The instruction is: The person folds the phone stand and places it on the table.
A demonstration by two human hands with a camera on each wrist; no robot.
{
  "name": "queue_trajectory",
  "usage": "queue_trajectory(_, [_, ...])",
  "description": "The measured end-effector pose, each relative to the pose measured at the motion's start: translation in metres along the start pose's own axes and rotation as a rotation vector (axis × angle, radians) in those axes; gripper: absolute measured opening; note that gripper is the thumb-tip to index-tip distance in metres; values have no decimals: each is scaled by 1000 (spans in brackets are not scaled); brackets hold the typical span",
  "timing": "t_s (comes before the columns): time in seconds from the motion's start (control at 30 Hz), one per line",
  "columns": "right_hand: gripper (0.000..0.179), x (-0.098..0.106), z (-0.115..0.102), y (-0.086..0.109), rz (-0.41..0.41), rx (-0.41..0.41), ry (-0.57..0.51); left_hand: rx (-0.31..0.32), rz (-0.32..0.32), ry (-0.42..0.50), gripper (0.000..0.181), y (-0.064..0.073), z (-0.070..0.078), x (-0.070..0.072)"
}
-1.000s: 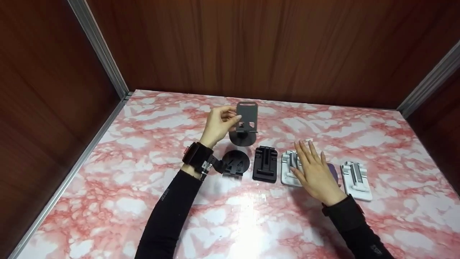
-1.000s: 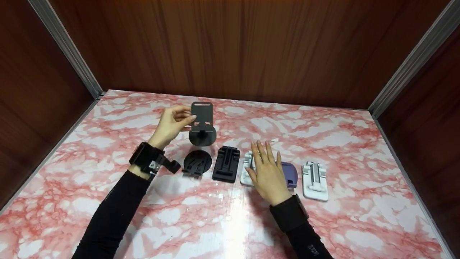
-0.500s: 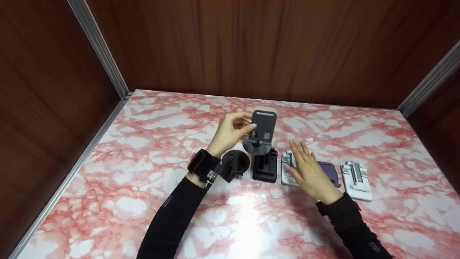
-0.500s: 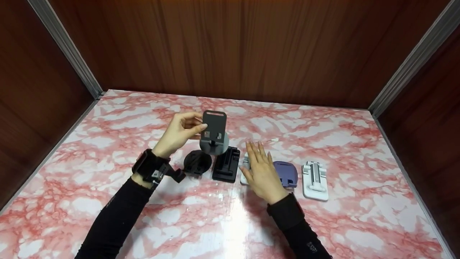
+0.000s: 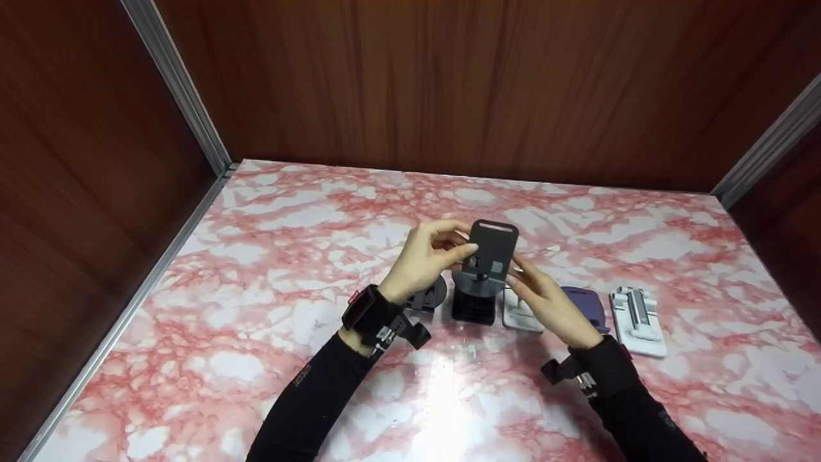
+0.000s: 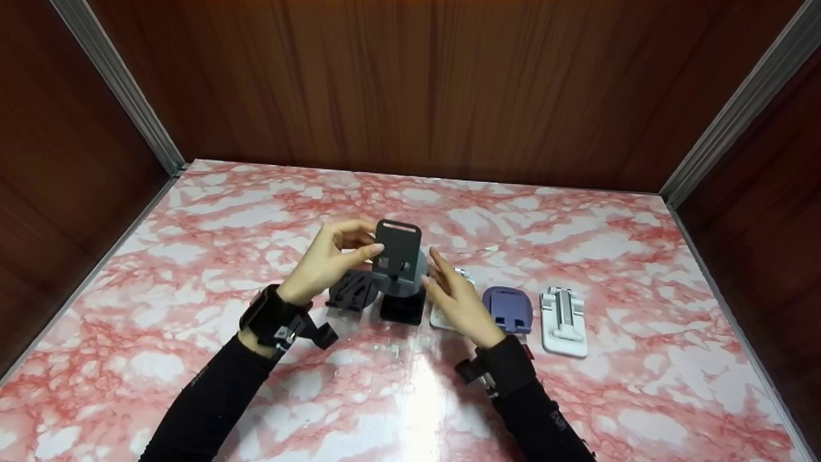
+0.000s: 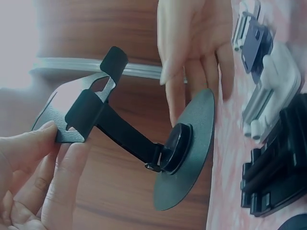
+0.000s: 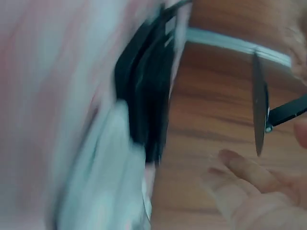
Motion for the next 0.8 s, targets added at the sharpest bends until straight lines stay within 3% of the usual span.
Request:
queue_trajectory(0.13, [59,-4,6,-4,-49,-74,-366,-14,-29,-1,22,8,7,-5])
queue_trajectory(0.27, [51,-8,10,-5,-64,-86,-510,-44,-53,-16,21,9,1,-11])
queue_trajectory(0.4, [49,-9,13,-4,-67,-95,-581,-68,-55,-31,19,6,-15,-17])
queue_trajectory(0.53, [51,-8,14,-3,-37,-110,-613,-46,-48,-29,17,6,-27,-21])
queue_trajectory(0.8, [47,-6,13,-3,29,-118,-579,-13,-35,19,19,11,-34,-26])
Point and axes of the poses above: each hand's wrist, its own y-axis away from the middle knuckle, its own x-axis out of the back of the hand, z = x × y, the point moved 4 cm from there along -y, towards the middle knuckle, and after that the axes turned 7 degrees about -y, right-handed, at the moved point
